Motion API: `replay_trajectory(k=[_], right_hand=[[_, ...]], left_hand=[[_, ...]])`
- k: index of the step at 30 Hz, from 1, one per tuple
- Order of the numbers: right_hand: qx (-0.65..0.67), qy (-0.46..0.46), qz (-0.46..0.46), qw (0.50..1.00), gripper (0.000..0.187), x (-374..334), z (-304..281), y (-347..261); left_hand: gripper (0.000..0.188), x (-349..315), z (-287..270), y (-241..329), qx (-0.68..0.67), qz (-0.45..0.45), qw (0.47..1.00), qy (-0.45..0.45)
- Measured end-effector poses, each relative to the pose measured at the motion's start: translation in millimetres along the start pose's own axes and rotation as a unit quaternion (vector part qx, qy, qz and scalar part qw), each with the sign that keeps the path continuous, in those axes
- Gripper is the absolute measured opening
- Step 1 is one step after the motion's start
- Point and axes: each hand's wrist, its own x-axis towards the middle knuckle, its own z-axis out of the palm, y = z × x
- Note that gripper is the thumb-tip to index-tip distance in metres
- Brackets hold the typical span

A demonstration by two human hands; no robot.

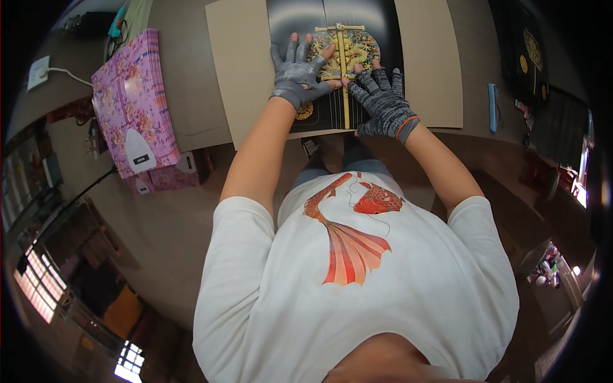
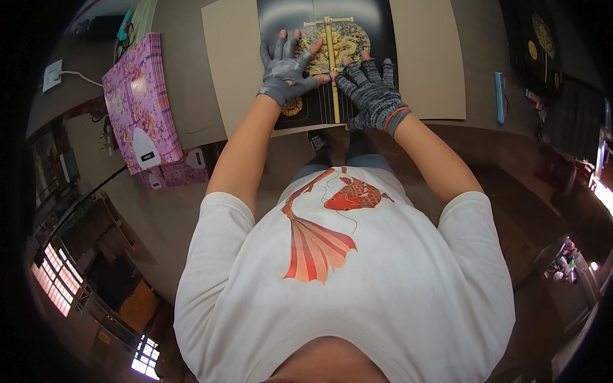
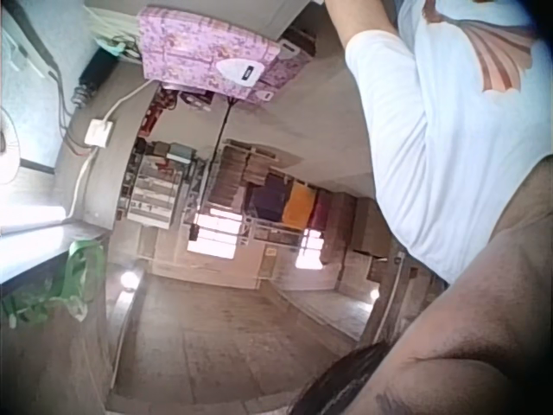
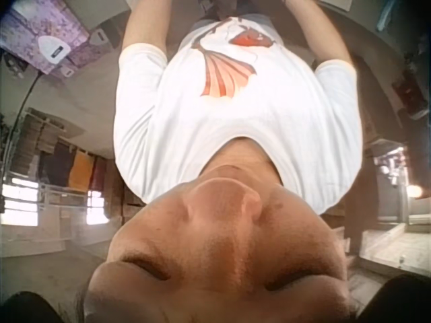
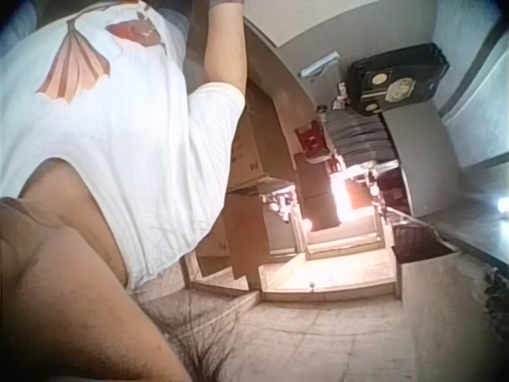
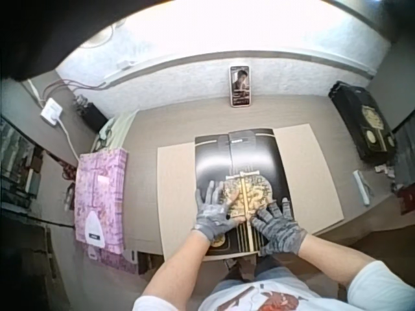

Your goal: The person is manually applying decorative black and gold paper covers to large flat cardboard panels, smoothing them down with their gloved hands.

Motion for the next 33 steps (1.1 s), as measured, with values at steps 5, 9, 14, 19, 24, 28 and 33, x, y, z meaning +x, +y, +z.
replay_trajectory(k=[5,9,14,19,24,28,33], right_hand=[[0.018,0.021,-0.008,1.0,0.123,1,5,3],[0.02,0.016,-0.003,1.0,0.124,2,2,2],[0.024,-0.016,-0.012,1.0,0.127,4,-6,-1],[0.07,0.167,-0.012,0.983,0.097,37,27,1],[0.04,0.232,0.002,0.972,0.092,74,20,30],[-0.002,0.336,0.074,0.939,0.091,126,2,89],[0.01,0.402,0.193,0.895,0.083,204,-33,167]], left_hand=[[0.09,1,-4,1,0.005,-0.001,1.0,-0.008],[0.092,3,-10,4,0.011,-0.005,0.999,-0.031],[0.093,5,-22,8,0.011,-0.012,0.998,-0.061],[0.09,10,-39,21,0.053,0.002,0.994,-0.1],[0.084,23,-51,30,0.107,0.057,0.987,-0.11],[0.081,30,-66,39,0.07,0.042,0.987,-0.137],[0.077,29,-64,44,0.078,0.03,0.987,-0.134]])
